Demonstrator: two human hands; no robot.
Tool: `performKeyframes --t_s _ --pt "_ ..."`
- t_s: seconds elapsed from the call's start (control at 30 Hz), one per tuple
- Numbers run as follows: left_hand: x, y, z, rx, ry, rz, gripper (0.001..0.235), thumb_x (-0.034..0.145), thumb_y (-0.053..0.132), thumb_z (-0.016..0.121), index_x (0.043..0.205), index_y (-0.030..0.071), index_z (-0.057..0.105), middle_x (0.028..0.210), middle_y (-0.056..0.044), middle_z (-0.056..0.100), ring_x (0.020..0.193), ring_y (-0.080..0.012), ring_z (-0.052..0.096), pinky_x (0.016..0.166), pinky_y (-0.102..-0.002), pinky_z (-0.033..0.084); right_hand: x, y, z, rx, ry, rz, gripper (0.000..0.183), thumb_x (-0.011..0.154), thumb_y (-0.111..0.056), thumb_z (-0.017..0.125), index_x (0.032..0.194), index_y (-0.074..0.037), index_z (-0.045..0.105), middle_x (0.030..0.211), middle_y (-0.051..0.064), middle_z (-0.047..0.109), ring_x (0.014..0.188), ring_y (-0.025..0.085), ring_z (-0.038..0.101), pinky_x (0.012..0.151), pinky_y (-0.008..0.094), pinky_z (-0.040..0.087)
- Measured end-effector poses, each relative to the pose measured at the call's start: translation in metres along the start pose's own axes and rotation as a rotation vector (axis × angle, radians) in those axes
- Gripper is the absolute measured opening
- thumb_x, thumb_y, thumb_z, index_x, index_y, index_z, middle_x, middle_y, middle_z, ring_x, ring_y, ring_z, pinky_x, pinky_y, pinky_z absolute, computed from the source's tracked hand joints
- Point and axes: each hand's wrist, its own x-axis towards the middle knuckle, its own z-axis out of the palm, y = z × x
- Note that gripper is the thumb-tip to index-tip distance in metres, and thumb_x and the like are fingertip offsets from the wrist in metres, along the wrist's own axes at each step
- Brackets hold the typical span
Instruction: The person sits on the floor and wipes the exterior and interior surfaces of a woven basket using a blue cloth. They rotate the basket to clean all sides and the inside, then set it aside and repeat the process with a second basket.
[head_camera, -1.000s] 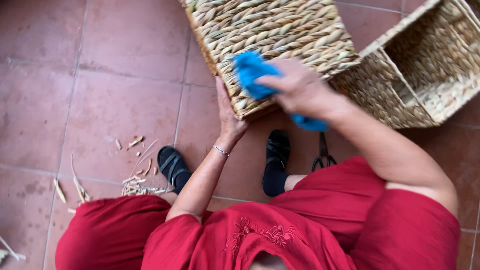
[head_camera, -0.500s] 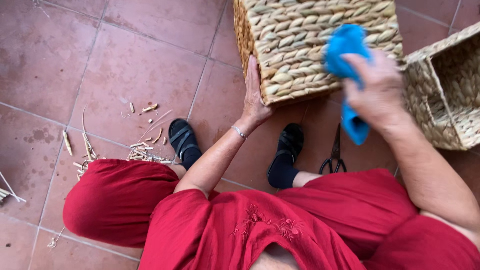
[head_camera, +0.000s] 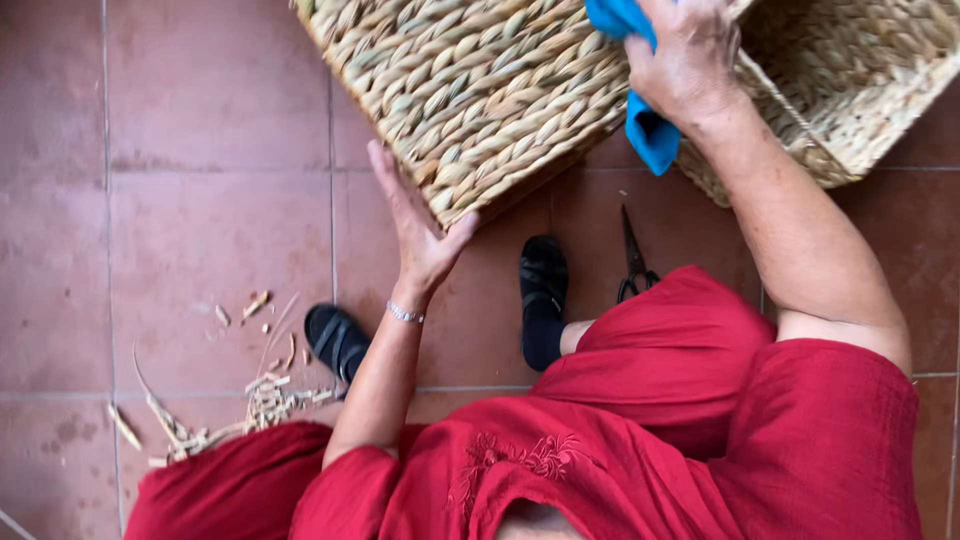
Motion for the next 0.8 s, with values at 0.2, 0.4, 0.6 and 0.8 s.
performKeyframes --t_s 0.2,0.4,0.6,0.8 --pt "0.008 0.001 -0.006 0.396 0.038 0.022 0.088 0.105 0.044 0.06 0.17 0.011 0.011 0.178 -0.018 -0.003 0.167 -0.0342 0.001 0.139 -0.045 0.008 -0.025 -0.041 0.02 0.099 -0.182 -0.022 0.033 0.087 -0.001 0.063 0.116 -0.016 0.065 0.109 0.02 0.058 0.095 0.041 0.061 0.077 0.055 0.051" --pt "0.028 0.002 -0.009 0.744 0.0 0.102 0.074 0.106 0.039 0.065 0.167 0.014 0.03 0.177 -0.018 0.006 0.166 -0.0386 0.003 0.132 -0.063 0.005 -0.009 -0.079 -0.005 0.671 -0.338 -0.124 0.049 0.078 -0.009 0.075 0.126 -0.017 0.07 0.116 0.013 0.069 0.109 0.033 0.065 0.095 0.046 0.055" --pt "0.041 0.023 0.003 1.006 -0.248 0.219 0.075 0.092 0.052 0.075 0.152 0.015 0.048 0.169 -0.017 0.024 0.159 -0.0393 0.014 0.12 -0.075 0.005 -0.002 0.051 0.016 0.366 -0.01 0.305 0.046 0.09 -0.006 0.07 0.136 -0.009 0.068 0.123 0.017 0.066 0.112 0.03 0.067 0.097 0.04 0.058" --pt "0.035 0.035 -0.019 1.153 -0.376 0.252 0.076 0.094 0.057 0.071 0.152 0.011 0.051 0.166 -0.02 0.034 0.157 -0.0409 0.021 0.118 -0.075 0.012 -0.049 0.126 0.049 0.797 -0.394 0.532 0.062 0.084 -0.019 0.078 0.143 -0.01 0.062 0.124 0.01 0.074 0.109 0.017 0.067 0.098 0.032 0.053"
